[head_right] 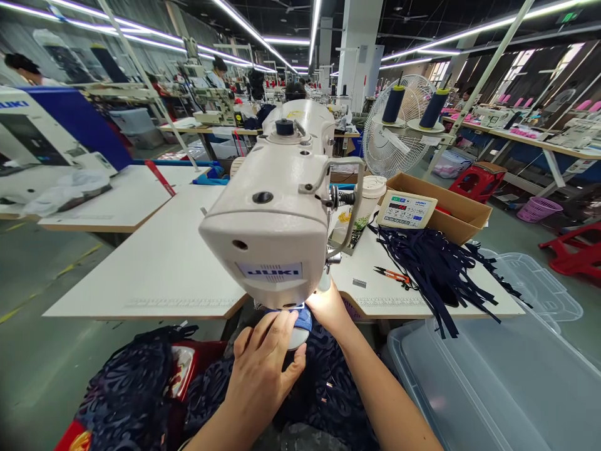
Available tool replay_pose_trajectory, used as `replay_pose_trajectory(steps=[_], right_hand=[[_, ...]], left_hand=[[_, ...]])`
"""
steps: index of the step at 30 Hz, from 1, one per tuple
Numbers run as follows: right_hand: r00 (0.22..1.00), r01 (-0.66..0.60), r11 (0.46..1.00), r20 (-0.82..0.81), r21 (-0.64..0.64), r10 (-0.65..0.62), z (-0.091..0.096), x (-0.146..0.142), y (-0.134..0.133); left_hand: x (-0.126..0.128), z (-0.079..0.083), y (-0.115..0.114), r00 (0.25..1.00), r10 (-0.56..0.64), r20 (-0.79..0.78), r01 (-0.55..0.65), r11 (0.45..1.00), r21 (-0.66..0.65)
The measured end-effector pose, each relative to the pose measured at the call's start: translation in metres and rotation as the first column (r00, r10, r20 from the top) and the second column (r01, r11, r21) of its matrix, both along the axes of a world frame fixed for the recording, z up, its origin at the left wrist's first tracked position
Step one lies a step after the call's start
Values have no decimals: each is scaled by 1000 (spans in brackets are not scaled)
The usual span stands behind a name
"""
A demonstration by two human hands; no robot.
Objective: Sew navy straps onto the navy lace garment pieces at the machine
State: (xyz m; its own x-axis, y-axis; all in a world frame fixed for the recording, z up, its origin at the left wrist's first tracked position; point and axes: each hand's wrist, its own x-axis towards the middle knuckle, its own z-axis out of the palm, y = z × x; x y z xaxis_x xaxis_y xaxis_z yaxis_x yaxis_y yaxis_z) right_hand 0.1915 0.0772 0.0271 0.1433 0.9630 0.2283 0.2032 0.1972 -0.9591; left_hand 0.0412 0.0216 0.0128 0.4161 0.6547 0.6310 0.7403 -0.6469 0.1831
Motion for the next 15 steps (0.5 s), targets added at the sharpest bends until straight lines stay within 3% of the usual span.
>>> replay_pose_trajectory(steps=[15], right_hand=[[1000, 16, 1000, -17, -11, -16, 1, -1, -1]], left_hand=[[1, -2, -1, 999, 9, 32, -10, 1000, 15]])
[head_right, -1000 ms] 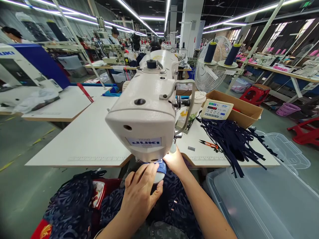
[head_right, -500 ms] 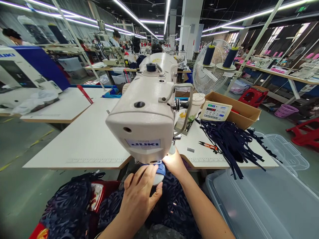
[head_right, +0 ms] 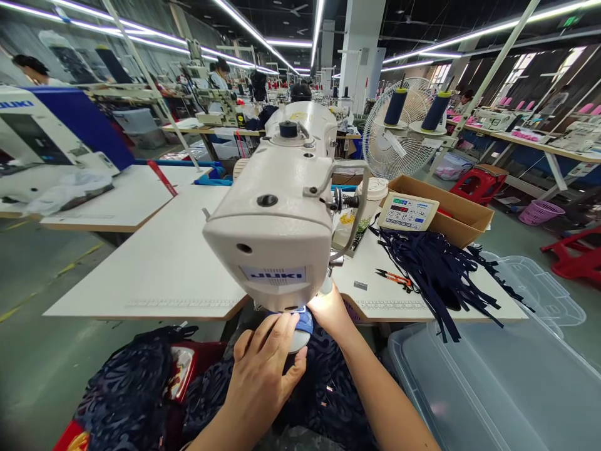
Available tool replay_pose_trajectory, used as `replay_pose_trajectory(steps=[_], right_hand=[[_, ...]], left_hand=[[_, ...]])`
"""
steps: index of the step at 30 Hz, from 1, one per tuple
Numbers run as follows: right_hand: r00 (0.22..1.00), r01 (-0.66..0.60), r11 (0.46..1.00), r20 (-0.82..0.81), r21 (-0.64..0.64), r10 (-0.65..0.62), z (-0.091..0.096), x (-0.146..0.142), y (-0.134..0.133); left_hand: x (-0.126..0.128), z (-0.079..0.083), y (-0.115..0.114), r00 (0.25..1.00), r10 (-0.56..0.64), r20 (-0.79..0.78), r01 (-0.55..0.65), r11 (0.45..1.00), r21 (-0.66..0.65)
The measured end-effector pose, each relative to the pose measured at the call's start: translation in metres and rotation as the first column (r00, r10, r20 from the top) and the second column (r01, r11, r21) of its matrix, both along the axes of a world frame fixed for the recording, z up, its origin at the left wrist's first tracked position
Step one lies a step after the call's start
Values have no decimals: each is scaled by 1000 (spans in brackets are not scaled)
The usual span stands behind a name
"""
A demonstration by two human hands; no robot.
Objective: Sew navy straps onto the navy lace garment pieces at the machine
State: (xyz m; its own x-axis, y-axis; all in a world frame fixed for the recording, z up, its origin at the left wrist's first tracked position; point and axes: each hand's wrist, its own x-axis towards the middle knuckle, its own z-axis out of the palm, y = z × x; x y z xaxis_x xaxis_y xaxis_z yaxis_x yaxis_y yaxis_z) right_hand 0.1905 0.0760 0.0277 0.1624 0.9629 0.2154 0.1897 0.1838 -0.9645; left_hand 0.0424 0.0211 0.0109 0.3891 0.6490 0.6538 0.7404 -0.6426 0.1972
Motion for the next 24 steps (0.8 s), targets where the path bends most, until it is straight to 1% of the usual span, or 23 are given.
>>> replay_pose_trajectory(steps=[9, 19, 24], right_hand=[[1000, 5, 1000, -4, 6, -5, 1, -1, 1], [999, 17, 1000, 30, -9, -17, 2, -2, 0], [999, 0, 1000, 54, -2, 0, 2, -2, 0]], left_hand=[[-1, -1, 1, 1000, -3, 9, 3, 1000, -18], [-1, -8, 2, 1000, -1, 31, 1, 1000, 8], [-1, -8, 2, 999, -1, 38, 0, 1000, 27]])
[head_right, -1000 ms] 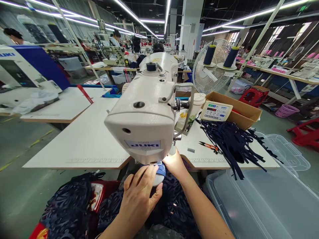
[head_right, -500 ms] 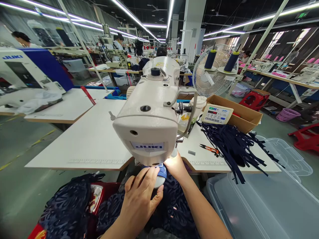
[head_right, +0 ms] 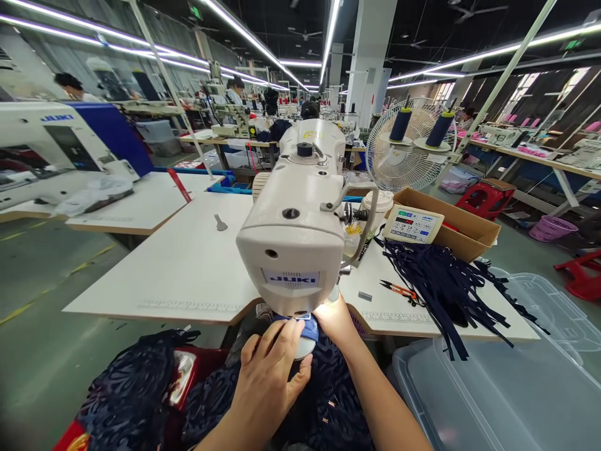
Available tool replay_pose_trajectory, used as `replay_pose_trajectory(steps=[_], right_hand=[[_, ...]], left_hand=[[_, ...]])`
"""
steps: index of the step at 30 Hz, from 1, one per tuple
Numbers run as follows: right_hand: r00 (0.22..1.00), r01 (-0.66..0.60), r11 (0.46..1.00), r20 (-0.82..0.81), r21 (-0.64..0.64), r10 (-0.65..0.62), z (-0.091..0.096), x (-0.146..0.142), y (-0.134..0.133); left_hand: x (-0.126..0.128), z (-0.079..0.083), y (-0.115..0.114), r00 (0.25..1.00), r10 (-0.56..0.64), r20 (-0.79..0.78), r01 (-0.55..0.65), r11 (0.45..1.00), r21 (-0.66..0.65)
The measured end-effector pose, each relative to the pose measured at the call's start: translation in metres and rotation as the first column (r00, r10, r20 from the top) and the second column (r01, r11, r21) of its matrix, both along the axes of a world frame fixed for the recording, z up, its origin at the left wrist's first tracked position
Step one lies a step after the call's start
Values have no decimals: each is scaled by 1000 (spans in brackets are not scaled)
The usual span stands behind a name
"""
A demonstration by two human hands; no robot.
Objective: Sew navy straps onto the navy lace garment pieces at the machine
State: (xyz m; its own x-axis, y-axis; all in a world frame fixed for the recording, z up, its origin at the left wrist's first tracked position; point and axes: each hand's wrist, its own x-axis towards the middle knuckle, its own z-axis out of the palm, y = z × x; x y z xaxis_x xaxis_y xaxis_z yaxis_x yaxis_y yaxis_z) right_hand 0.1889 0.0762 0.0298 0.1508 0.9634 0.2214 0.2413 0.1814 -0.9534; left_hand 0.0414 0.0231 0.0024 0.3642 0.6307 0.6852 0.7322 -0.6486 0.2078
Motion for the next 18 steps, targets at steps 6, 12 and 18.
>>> replay_pose_trajectory(steps=[6, 12, 18], right_hand=[[999, -32, 999, 1, 25, 32, 3, -1, 1], [999, -32, 999, -9, 23, 32, 3, -2, 0], [999, -33, 999, -27, 27, 33, 1, -1, 0]], left_hand=[[-5, -2, 1, 1000, 15, 4, -15, 1000, 21], [-6, -2, 1, 1000, 11, -1, -11, 1000, 21], [-4, -1, 0, 1000, -3, -7, 3, 1000, 17]])
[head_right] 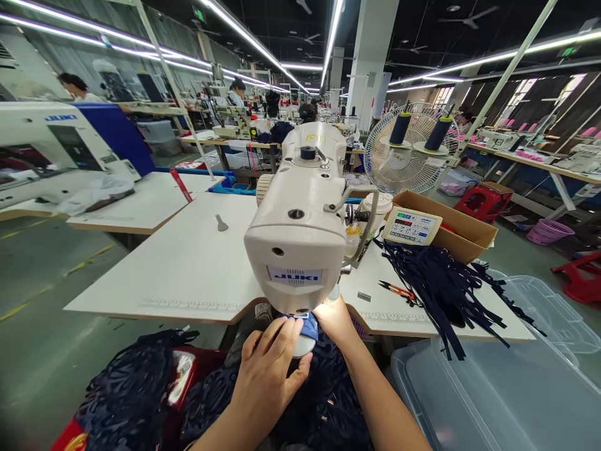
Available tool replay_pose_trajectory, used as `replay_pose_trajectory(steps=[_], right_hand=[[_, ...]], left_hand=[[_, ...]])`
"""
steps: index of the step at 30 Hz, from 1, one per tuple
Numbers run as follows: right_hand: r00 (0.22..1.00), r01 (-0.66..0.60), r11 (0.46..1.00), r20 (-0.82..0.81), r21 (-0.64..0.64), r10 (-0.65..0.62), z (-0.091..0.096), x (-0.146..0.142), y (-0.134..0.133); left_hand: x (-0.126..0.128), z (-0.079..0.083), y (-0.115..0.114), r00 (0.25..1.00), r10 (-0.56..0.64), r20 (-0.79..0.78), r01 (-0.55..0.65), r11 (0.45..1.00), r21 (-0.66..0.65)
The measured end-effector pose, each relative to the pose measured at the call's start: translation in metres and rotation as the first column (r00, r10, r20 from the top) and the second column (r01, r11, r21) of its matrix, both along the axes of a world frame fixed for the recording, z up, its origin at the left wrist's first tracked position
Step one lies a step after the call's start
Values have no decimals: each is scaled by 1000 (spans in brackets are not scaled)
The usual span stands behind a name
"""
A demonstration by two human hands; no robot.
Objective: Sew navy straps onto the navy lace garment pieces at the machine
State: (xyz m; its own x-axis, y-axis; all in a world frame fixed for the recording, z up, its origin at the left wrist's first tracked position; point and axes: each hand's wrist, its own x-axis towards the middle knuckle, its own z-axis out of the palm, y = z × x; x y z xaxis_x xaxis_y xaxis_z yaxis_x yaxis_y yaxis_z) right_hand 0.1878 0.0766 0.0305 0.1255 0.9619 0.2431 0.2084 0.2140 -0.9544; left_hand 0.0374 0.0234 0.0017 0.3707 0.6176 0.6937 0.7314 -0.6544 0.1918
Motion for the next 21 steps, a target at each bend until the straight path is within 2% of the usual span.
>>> replay_pose_trajectory(steps=[11, 21], right_hand=[[998, 22, 1000, -61, -3, -22, -8, 4, 1], [963, 111, 992, -240, -60, -122, -22, 6, -32]], left_hand=[[1, 1, 1, 999, -50, -14, 50, 999, -6], [-9, 11, -8, 982, -184, 33, 186, 979, -80]])
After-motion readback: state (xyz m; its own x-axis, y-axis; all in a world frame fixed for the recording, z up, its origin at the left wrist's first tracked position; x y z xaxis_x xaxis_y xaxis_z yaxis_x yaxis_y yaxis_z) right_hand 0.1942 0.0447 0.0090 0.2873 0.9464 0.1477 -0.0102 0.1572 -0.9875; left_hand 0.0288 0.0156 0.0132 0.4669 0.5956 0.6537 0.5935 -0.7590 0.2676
